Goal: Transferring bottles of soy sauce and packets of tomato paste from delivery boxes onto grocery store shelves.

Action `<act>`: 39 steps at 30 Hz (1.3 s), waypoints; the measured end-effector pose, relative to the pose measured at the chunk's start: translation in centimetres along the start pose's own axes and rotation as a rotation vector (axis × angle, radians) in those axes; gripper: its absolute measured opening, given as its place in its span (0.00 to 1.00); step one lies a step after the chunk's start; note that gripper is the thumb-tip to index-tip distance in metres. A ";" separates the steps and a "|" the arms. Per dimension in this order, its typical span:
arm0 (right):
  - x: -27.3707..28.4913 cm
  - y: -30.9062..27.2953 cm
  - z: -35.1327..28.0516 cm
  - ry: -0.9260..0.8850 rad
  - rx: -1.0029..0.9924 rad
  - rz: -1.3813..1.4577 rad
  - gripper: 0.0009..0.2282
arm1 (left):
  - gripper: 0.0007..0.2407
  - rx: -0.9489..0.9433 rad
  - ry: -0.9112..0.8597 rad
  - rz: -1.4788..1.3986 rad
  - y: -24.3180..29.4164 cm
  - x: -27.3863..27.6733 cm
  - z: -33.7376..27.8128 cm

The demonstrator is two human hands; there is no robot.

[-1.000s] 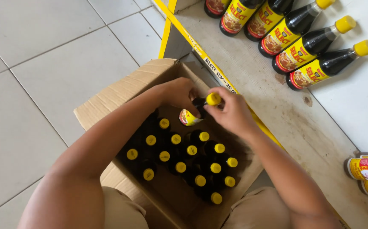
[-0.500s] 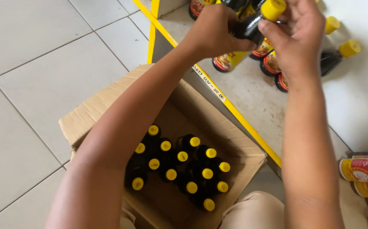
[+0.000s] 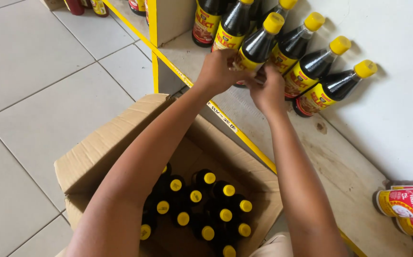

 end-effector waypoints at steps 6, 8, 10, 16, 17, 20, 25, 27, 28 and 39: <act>0.0 1.3 0.7 0.007 0.027 -0.044 0.15 | 0.19 -0.036 0.108 -0.097 -3.8 -2.1 1.0; 0.1 2.2 0.8 0.002 0.029 -0.013 0.16 | 0.19 -0.042 0.128 -0.114 -3.9 -2.4 1.2; 0.6 3.0 1.1 -0.015 0.061 -0.036 0.15 | 0.17 -0.022 0.124 -0.082 -3.1 -2.2 0.8; 1.9 1.0 -2.9 -0.072 0.065 -0.185 0.10 | 0.14 -0.117 0.153 -0.010 -1.7 0.3 -5.1; 2.2 -0.3 -3.2 -0.039 0.083 -0.200 0.09 | 0.14 -0.201 0.158 -0.011 -1.0 1.0 -6.3; 1.9 -3.7 -7.7 -0.063 0.107 -0.066 0.07 | 0.08 -0.198 -0.131 0.189 -0.3 2.4 -12.2; -1.4 -8.4 -15.4 -0.546 0.095 -0.195 0.08 | 0.10 -0.092 -0.571 0.392 -12.9 -2.7 -16.6; -3.0 -7.3 -17.7 -0.747 0.138 -0.265 0.14 | 0.15 -0.053 -0.664 0.500 -16.6 -4.7 -18.0; -3.7 -5.8 -18.8 -0.843 0.076 -0.263 0.19 | 0.13 0.021 -0.818 0.667 -17.2 -5.5 -18.9; -10.2 4.9 -25.0 -1.091 -0.133 -0.264 0.31 | 0.21 0.222 -1.168 0.919 -27.0 -11.5 -22.9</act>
Point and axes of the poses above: each hand's wrist, its own z-axis towards the middle knuckle, its own x-axis out of the back of the hand, y = z × x, the point moved 4 cm from there along z, towards the middle knuckle, and after that the axes turned 11 degrees about x, right-handed, at the moved point
